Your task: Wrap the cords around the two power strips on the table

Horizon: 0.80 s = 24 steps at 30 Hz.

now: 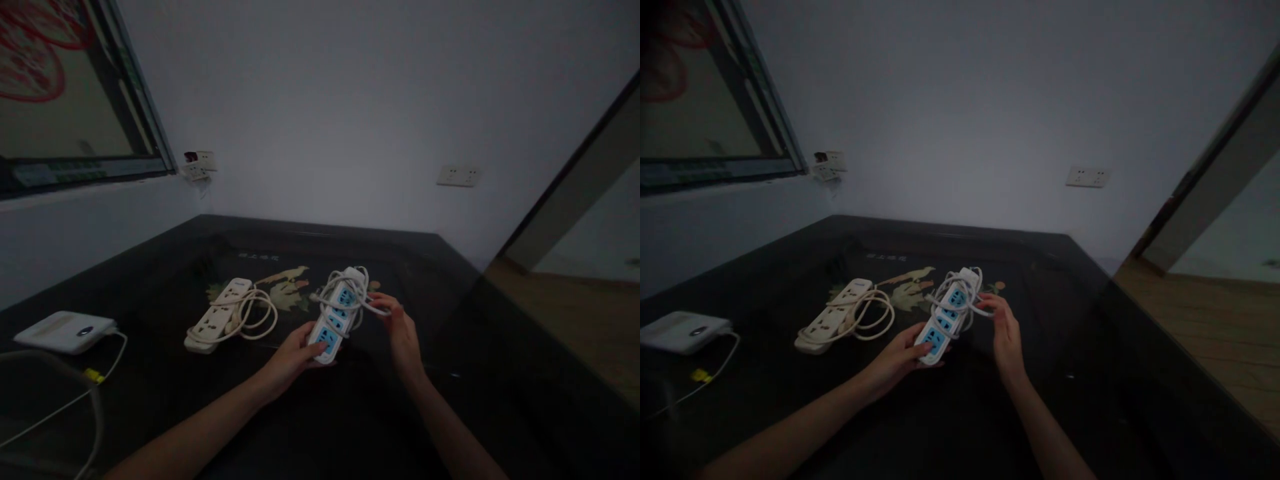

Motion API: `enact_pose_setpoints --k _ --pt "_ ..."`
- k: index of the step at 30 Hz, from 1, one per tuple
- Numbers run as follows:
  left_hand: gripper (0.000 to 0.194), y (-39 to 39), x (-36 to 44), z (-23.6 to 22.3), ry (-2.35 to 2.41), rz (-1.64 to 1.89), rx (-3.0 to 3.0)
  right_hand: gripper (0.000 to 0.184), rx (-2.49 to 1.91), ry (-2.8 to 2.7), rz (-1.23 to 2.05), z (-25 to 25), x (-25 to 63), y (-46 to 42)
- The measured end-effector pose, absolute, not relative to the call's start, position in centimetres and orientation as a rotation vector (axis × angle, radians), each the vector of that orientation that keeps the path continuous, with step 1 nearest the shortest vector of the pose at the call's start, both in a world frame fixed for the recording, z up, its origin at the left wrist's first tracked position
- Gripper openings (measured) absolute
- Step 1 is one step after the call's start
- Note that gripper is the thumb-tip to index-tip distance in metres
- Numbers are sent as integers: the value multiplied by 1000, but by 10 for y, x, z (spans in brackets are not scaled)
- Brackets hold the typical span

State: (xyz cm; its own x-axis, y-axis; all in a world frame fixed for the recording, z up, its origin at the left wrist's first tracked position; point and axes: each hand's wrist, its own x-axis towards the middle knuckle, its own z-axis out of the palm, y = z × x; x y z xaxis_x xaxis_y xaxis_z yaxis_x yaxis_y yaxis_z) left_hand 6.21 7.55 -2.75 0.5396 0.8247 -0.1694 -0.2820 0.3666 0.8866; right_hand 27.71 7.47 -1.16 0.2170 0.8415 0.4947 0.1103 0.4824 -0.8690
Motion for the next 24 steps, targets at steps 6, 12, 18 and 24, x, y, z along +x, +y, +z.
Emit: enact_pose_setpoints --k 6,12,18,24 --pt "50 67 54 -27 626 708 950 29 -1046 -1387 552 -3 277 55" --pt "50 74 49 -39 651 661 1170 14 -1033 -1366 602 -3 275 52" --pt "52 74 49 -39 734 654 1312 20 -1074 -1207 672 -11 274 56" --pt "47 73 47 -31 730 621 1301 54 -1123 -1058 908 -17 278 64"
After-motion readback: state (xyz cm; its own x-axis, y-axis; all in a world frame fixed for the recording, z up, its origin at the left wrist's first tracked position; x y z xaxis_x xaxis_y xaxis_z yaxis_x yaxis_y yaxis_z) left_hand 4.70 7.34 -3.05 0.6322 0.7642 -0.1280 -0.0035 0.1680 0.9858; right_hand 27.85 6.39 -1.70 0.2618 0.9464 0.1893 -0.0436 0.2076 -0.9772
